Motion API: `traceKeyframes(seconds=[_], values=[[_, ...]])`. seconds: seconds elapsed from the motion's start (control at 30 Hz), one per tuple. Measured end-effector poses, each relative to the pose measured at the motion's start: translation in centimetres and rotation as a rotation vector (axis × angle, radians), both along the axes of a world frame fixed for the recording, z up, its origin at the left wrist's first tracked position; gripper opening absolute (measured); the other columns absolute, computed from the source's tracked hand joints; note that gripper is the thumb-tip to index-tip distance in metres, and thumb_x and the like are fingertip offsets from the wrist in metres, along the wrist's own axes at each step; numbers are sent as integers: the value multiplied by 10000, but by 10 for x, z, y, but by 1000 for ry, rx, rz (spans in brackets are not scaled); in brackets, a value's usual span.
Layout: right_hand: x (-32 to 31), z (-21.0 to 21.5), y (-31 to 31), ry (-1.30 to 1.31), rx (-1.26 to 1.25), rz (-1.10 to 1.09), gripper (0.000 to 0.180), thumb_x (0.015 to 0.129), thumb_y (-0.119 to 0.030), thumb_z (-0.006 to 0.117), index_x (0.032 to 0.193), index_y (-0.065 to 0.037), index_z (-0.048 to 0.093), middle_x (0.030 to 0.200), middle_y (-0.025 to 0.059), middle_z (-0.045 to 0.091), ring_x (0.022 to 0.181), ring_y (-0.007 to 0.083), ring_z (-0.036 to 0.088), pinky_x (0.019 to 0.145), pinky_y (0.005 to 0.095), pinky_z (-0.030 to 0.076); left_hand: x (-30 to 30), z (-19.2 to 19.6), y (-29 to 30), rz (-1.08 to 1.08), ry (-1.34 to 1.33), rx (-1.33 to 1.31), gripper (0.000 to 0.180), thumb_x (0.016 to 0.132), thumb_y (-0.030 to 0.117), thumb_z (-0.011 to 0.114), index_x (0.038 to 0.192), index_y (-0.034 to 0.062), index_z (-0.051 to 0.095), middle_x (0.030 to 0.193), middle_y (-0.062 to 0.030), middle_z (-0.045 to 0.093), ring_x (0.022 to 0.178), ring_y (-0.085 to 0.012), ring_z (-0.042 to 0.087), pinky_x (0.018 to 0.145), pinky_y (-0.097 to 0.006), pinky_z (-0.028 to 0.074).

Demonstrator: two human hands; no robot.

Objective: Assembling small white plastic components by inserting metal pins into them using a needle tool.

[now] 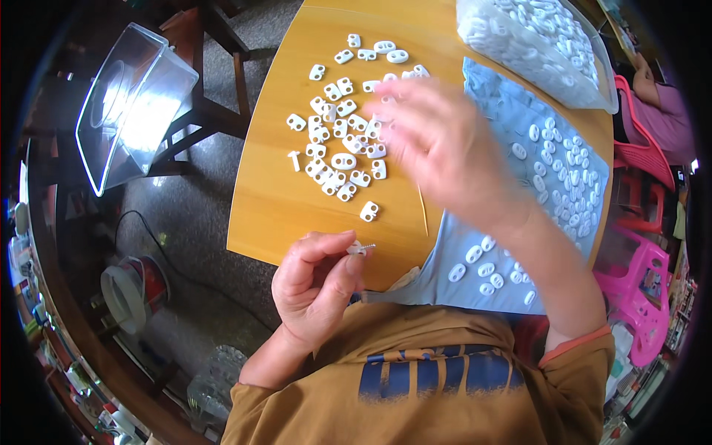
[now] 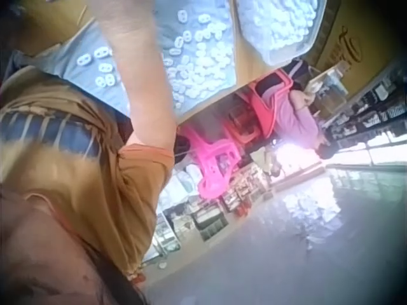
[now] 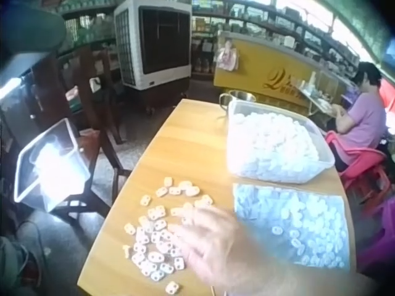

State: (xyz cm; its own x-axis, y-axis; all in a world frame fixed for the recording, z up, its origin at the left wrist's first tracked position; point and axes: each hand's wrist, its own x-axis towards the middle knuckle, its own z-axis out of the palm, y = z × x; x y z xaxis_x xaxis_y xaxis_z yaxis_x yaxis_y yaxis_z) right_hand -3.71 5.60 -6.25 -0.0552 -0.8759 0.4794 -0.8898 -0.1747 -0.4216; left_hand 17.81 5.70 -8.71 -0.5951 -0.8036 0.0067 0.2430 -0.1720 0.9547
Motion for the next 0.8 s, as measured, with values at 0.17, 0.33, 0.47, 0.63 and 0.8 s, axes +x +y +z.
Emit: traceKeyframes(seconds=[0.17,0.33,0.47,0.63,0.8], values=[[-45,-11,-36,93,-78,-88,138,774,-77,592,874,-2,651,849,145,631,793,323,596,722,407,476,-3,-1,3,19,-25,-39,229,849,-28,570,1072,-10,521,881,-134,603,572,-97,538,542,-188,442],[-51,-1,-44,298,120,-83,146,788,-151,564,847,-62,663,799,124,618,795,289,580,765,390,453,-1,-3,2,14,-27,-64,232,844,-35,572,1068,-3,524,870,-124,592,572,-99,541,527,-188,442],[-43,9,-45,185,144,-82,150,799,-137,552,766,-36,658,750,132,610,776,280,581,743,392,458,0,-3,2,0,-43,-97,233,842,-41,570,1068,-3,524,870,-121,588,574,-99,543,523,-185,443],[-47,2,-49,148,114,-128,132,784,-135,570,760,-39,657,752,137,603,784,306,575,737,393,460,-2,-3,2,-4,-44,-108,235,840,-54,562,1067,-4,523,870,-123,588,577,-99,545,525,-186,444],[-45,-4,-53,83,80,-227,113,784,-112,573,764,-35,654,787,150,603,801,316,575,755,397,461,-1,-1,2,2,-20,-84,260,833,-98,538,1078,-12,542,875,-93,599,604,-63,539,544,-179,446]])
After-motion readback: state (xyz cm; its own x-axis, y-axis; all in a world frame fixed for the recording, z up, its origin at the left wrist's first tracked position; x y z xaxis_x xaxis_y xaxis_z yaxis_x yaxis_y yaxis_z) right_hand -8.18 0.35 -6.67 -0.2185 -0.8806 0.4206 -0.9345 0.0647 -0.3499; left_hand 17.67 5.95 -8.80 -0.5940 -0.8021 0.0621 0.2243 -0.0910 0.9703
